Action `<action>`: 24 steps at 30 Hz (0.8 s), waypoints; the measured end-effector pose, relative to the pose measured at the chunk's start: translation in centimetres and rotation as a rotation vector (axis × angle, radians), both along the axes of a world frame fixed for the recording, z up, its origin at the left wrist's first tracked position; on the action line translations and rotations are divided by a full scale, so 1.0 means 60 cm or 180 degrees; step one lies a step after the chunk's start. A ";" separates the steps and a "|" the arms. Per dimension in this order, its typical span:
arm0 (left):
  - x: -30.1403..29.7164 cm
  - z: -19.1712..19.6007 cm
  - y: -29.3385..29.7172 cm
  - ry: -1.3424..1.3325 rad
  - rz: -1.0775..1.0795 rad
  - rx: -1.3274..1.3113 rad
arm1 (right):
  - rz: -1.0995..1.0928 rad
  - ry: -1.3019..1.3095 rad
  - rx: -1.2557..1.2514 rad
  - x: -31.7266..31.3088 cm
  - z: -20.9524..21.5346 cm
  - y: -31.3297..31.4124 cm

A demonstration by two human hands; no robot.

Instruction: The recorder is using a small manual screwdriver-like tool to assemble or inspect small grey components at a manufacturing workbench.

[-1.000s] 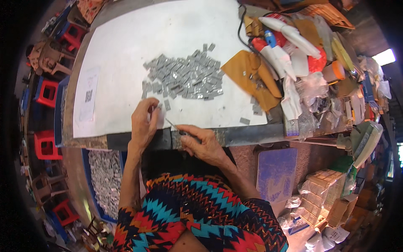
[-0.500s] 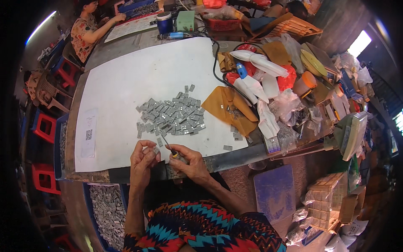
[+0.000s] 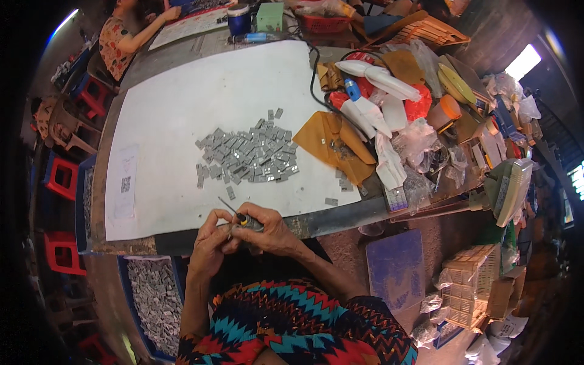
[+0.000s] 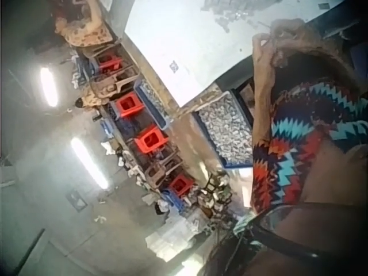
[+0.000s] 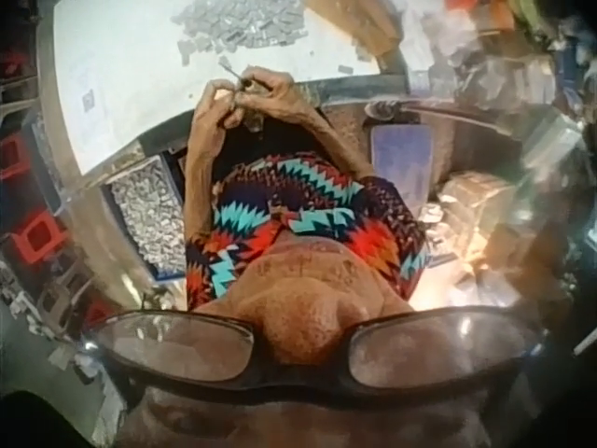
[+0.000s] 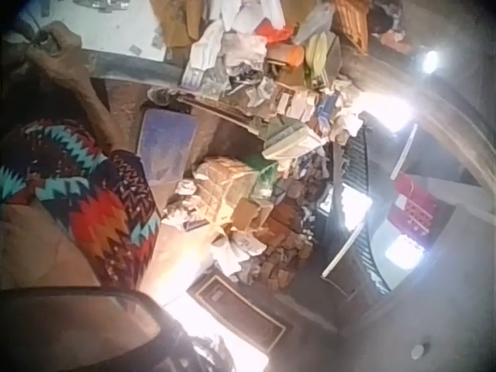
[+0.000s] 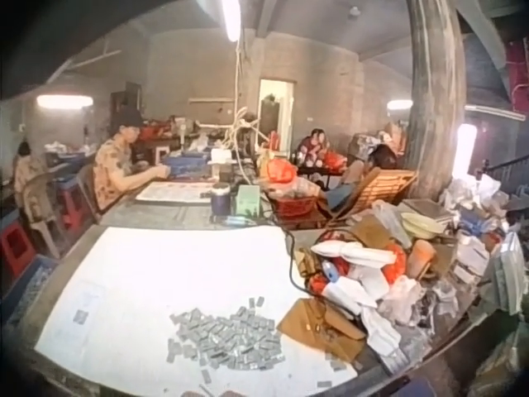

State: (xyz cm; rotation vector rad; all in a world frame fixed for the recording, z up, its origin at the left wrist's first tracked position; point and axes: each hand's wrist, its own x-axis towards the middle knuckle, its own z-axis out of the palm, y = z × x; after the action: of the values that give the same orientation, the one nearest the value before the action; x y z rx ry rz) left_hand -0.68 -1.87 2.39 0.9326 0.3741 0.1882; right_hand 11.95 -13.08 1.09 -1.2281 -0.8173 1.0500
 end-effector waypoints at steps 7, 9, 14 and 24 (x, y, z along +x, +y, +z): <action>0.001 0.007 0.012 0.0291 0.0017 0.1355 | -0.0183 -0.0146 0.0049 0.002 0.001 0.021; -0.004 -0.001 0.020 0.0202 -0.0102 0.1222 | -0.0101 -0.0039 0.0080 0.002 0.004 0.024; -0.005 -0.011 0.022 0.0158 -0.0094 0.0821 | -0.0185 -0.0392 -0.0006 0.007 -0.001 0.025; 0.004 -0.043 0.043 -0.0071 0.0710 0.0793 | -0.0444 0.0016 -0.0411 0.007 -0.010 0.034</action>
State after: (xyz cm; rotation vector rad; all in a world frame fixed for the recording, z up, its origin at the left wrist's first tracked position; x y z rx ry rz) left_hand -0.46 0.71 -0.21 1.1324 0.4407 0.4570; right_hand 12.40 -11.07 0.49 -1.3711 -0.6582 1.0040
